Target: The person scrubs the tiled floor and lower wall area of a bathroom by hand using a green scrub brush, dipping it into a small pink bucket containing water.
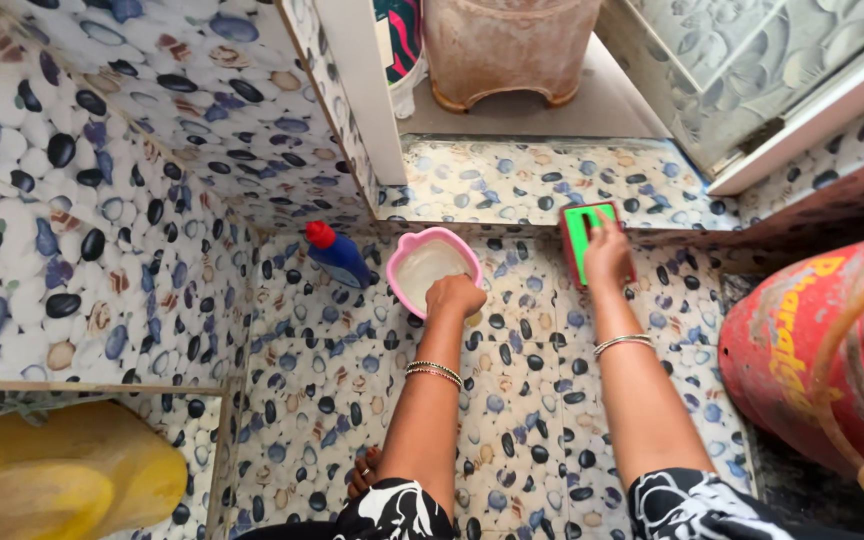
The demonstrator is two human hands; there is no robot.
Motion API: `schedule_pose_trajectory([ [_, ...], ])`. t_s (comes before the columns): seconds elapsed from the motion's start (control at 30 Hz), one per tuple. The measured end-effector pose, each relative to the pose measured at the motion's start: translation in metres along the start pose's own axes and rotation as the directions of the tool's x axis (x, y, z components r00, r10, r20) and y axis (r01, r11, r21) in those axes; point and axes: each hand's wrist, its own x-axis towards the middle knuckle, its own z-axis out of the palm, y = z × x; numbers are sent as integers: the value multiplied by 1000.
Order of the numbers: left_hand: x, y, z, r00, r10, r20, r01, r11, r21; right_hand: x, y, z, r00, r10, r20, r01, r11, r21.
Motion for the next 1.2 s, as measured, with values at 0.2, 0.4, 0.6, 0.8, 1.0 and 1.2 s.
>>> schedule_pose_trajectory([
  [0.2,-8,-2,19,996,-28,81,19,993,119,-45,32,-3,953,-192,-235,204,978,31],
  [0.4,17,-5,45,982,-13,189,-40,961,274,-120,-13,36,916,-153,372,131,988,83],
  [0.6,18,15,64,967,-19,255,-71,938,339,-43,91,4,966,-58,-253,67,997,28],
  [0.8,-11,63,75,976,105,190,-149,961,234,31,183,-61,703,711,-24,-331,356,874],
  [1.0,-23,102,70,980,130,154,-156,971,178,56,151,27,773,553,312,-81,-402,912],
  [1.2,-17,121,69,983,78,164,-99,988,122,-3,78,117,668,522,530,-358,-399,844],
])
